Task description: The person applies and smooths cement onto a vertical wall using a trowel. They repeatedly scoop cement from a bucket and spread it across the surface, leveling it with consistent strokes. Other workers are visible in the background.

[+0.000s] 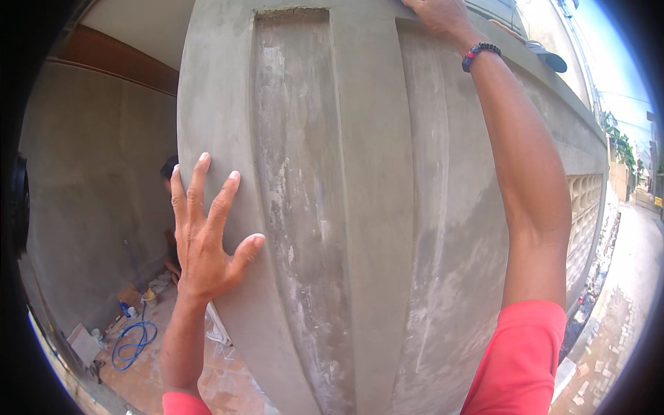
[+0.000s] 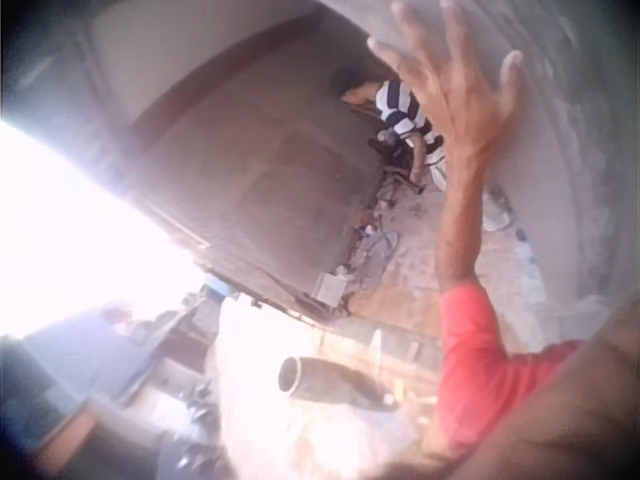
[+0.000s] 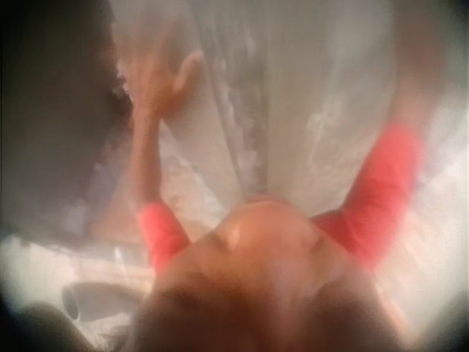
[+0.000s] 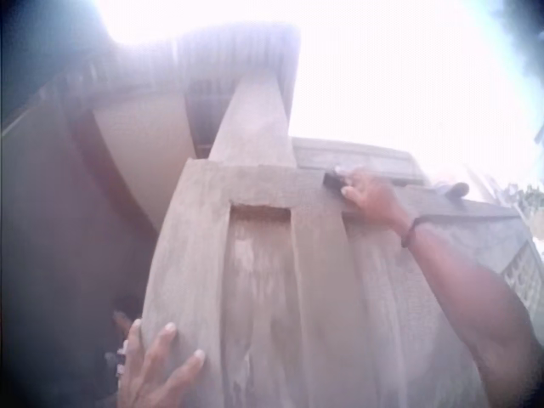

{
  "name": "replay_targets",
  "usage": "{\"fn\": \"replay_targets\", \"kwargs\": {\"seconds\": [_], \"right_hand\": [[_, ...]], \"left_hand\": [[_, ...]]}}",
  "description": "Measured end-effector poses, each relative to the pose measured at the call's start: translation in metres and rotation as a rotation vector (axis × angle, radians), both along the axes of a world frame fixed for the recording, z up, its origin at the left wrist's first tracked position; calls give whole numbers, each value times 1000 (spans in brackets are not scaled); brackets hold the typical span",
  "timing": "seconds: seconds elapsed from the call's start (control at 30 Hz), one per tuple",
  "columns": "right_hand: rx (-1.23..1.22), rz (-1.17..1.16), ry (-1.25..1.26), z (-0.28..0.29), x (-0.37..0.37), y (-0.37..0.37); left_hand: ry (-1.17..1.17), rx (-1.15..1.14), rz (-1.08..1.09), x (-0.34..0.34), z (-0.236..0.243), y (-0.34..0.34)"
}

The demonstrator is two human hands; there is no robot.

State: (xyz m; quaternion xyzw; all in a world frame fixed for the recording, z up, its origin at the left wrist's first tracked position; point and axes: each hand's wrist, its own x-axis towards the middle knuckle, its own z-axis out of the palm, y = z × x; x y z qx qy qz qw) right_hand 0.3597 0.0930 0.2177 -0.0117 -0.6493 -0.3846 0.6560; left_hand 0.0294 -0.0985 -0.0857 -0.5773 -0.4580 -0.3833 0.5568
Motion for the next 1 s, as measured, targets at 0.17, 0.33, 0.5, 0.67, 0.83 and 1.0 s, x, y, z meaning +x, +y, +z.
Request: {"fn": "replay_targets", "kwargs": {"seconds": [0.17,0.33,0.5,0.67,0.83,1.0], "right_hand": [[117,-51,-27,14,-37,3],[177,-129,-122,-26,-22,-12],[87,-100,87,9,-23,7],[-114,-19,-45,-57,-45,-22],[108,-153,175,5,-15,5],[-36,-132,216,-37,-72,-23]], "left_hand": [[-4,3,25,-4,-1,1],[-1,8,-6,-5,-1,0],[-2,2,-3,-2,0,2],[-15,11,-12,-9,-5,-3],[-13,0,-3,2,3,0],[-14,15,-8,-10,-3,-1]]}}
